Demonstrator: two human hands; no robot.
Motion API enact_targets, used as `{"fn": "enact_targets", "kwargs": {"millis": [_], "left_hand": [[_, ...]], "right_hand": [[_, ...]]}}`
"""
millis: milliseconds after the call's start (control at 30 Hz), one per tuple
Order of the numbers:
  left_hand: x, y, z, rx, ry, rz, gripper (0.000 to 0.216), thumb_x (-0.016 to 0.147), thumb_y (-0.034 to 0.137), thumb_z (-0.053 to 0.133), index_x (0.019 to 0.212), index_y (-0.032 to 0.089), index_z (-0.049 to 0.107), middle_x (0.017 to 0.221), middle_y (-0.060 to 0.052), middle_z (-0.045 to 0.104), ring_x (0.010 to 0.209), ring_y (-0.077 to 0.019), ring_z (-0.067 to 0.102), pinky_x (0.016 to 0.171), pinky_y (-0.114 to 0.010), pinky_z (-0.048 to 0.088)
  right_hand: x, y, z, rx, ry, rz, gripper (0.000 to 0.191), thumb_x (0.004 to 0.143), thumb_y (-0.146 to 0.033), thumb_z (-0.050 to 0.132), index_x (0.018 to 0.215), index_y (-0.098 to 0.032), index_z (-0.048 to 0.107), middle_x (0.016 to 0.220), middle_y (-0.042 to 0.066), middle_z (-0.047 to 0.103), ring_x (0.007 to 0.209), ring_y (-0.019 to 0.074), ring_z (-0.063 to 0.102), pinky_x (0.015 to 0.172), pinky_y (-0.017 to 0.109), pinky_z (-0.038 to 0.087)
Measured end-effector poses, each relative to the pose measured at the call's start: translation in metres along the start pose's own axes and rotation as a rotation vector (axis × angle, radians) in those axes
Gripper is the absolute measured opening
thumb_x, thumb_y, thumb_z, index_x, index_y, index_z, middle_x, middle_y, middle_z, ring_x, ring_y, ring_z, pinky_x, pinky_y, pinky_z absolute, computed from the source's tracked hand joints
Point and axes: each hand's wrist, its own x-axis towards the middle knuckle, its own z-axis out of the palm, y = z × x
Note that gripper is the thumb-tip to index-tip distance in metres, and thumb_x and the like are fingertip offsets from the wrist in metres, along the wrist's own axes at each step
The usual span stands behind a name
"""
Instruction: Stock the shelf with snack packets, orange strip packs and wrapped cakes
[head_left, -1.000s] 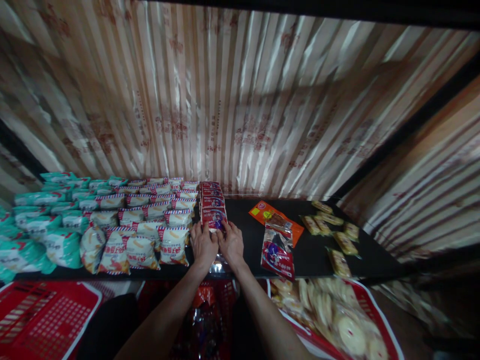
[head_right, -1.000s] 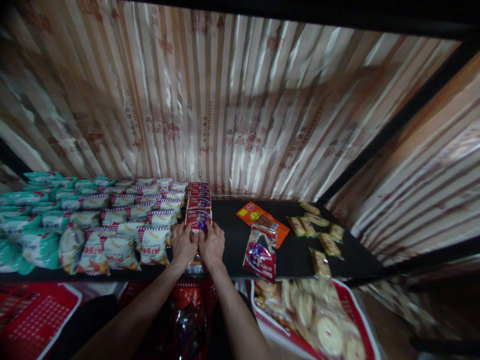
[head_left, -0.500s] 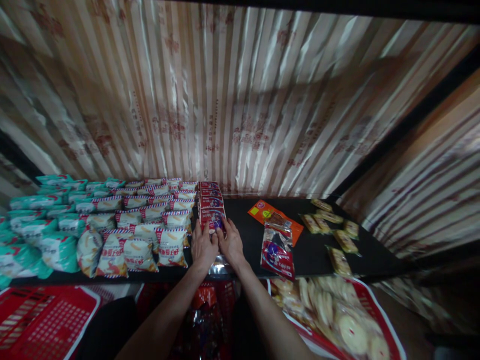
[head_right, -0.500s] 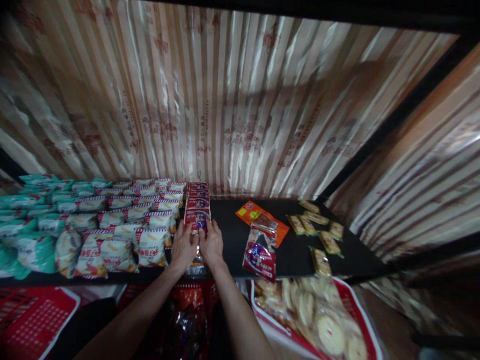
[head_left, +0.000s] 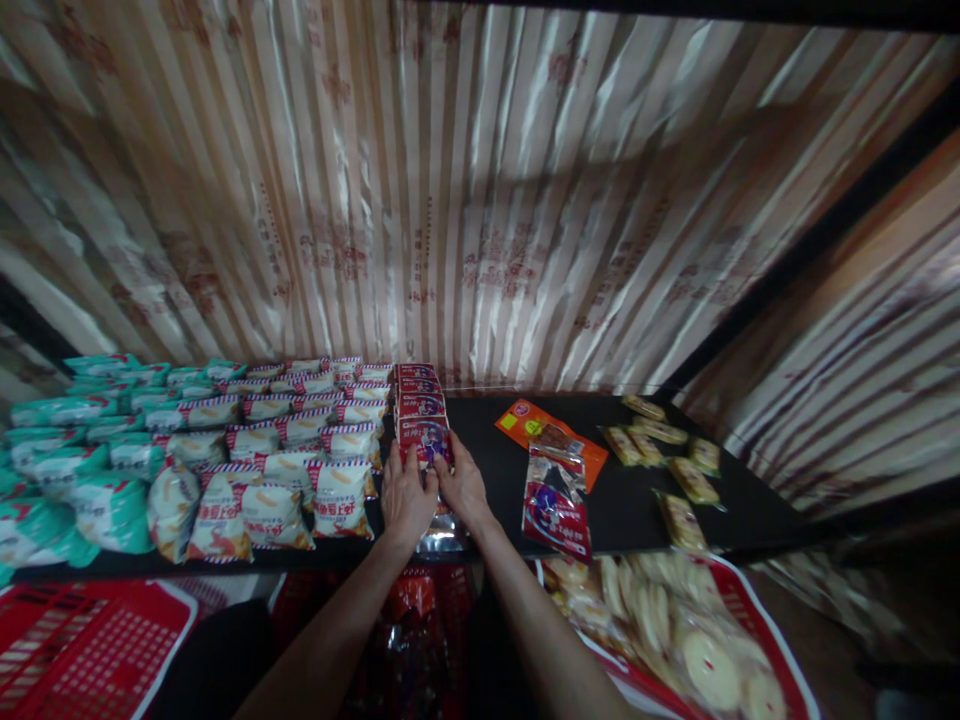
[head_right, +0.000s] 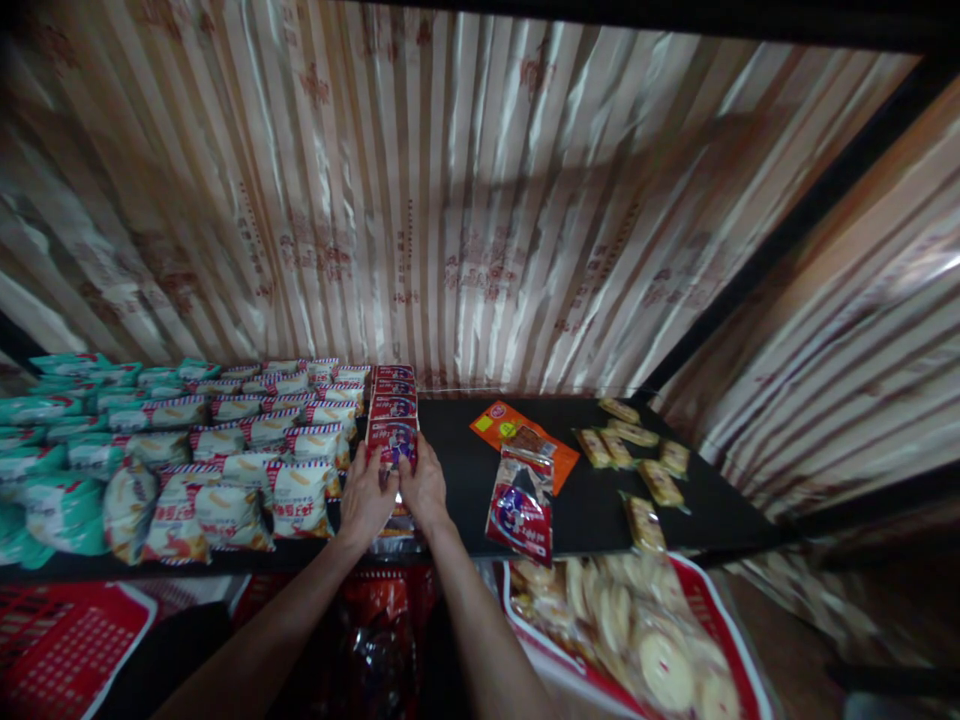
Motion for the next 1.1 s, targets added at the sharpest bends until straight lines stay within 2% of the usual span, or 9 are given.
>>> {"fn": "enact_targets", "kwargs": {"millis": [200, 300, 433, 567, 700, 800, 933, 1100], "left_hand": [[0.000, 0.002, 0.000, -0.014, -0.017, -0.025, 0.055, 0.085, 0.035, 0.045, 0.135, 0.014, 0.043, 0.148, -0.015, 0.030, 0.135, -0.0285, 0.031, 0.108, -0.037, 0.030], [0.000, 0.004, -0.001, 0.020, -0.011, -0.016, 0.057, 0.084, 0.036, 0.047, 0.136, 0.014, 0.042, 0.149, -0.015, 0.029, 0.136, -0.0303, 0.026, 0.109, -0.040, 0.028], [0.000, 0.007, -0.004, 0.096, 0.059, 0.088, 0.058, 0.082, 0.036, 0.049, 0.135, 0.015, 0.044, 0.151, -0.015, 0.024, 0.140, -0.0322, 0.014, 0.112, -0.045, 0.019], [0.008, 0.015, 0.000, 0.127, 0.077, 0.199, 0.057, 0.080, 0.037, 0.053, 0.134, 0.017, 0.046, 0.151, -0.013, 0.025, 0.141, -0.0320, 0.010, 0.113, -0.049, 0.013], [0.026, 0.024, 0.008, 0.134, 0.112, 0.242, 0.057, 0.080, 0.037, 0.052, 0.134, 0.022, 0.046, 0.150, -0.010, 0.027, 0.141, -0.0309, 0.008, 0.113, -0.051, 0.010], [0.046, 0.031, 0.013, 0.151, 0.112, 0.214, 0.057, 0.080, 0.039, 0.051, 0.135, 0.024, 0.045, 0.150, -0.008, 0.028, 0.141, -0.0312, 0.008, 0.113, -0.053, 0.007], [0.073, 0.041, 0.015, 0.235, 0.073, 0.176, 0.052, 0.083, 0.039, 0.046, 0.132, 0.021, 0.049, 0.148, -0.009, 0.033, 0.141, -0.0314, 0.011, 0.113, -0.052, 0.005], [0.098, 0.049, 0.019, 0.306, 0.050, 0.132, 0.051, 0.088, 0.042, 0.036, 0.133, 0.020, 0.048, 0.147, -0.007, 0.035, 0.140, -0.0302, 0.013, 0.114, -0.049, 0.008]], "right_hand": [[0.004, 0.002, -0.005, 0.055, 0.034, 0.012, 0.054, 0.083, -0.037, 0.046, 0.133, -0.014, 0.047, 0.131, 0.013, 0.054, 0.123, 0.0240, 0.048, 0.104, 0.040, 0.037], [0.008, 0.005, -0.008, 0.139, 0.038, 0.077, 0.056, 0.083, -0.045, 0.049, 0.131, -0.016, 0.050, 0.130, 0.012, 0.055, 0.122, 0.0250, 0.049, 0.103, 0.040, 0.038], [0.017, 0.015, -0.013, 0.328, 0.028, 0.232, 0.062, 0.082, -0.057, 0.046, 0.129, -0.017, 0.052, 0.125, 0.012, 0.060, 0.114, 0.0244, 0.057, 0.096, 0.039, 0.045], [0.029, 0.031, -0.013, 0.387, 0.037, 0.268, 0.066, 0.083, -0.064, 0.038, 0.125, -0.016, 0.056, 0.131, 0.012, 0.055, 0.124, 0.0221, 0.048, 0.101, 0.037, 0.041], [0.042, 0.047, -0.004, 0.488, 0.005, 0.252, 0.074, 0.083, -0.067, 0.033, 0.129, -0.013, 0.051, 0.137, 0.013, 0.048, 0.127, 0.0221, 0.044, 0.103, 0.038, 0.038], [0.051, 0.052, 0.004, 0.567, -0.019, 0.234, 0.075, 0.084, -0.068, 0.031, 0.132, -0.012, 0.048, 0.139, 0.013, 0.045, 0.127, 0.0224, 0.044, 0.104, 0.039, 0.037], [0.060, 0.048, 0.009, 0.624, -0.013, 0.256, 0.074, 0.083, -0.069, 0.029, 0.129, -0.017, 0.052, 0.137, 0.010, 0.048, 0.128, 0.0227, 0.042, 0.106, 0.039, 0.035], [0.066, 0.038, 0.009, 0.888, -0.042, 0.319, 0.078, 0.075, -0.074, 0.040, 0.128, -0.019, 0.054, 0.134, 0.009, 0.052, 0.124, 0.0247, 0.047, 0.104, 0.037, 0.036]]}}
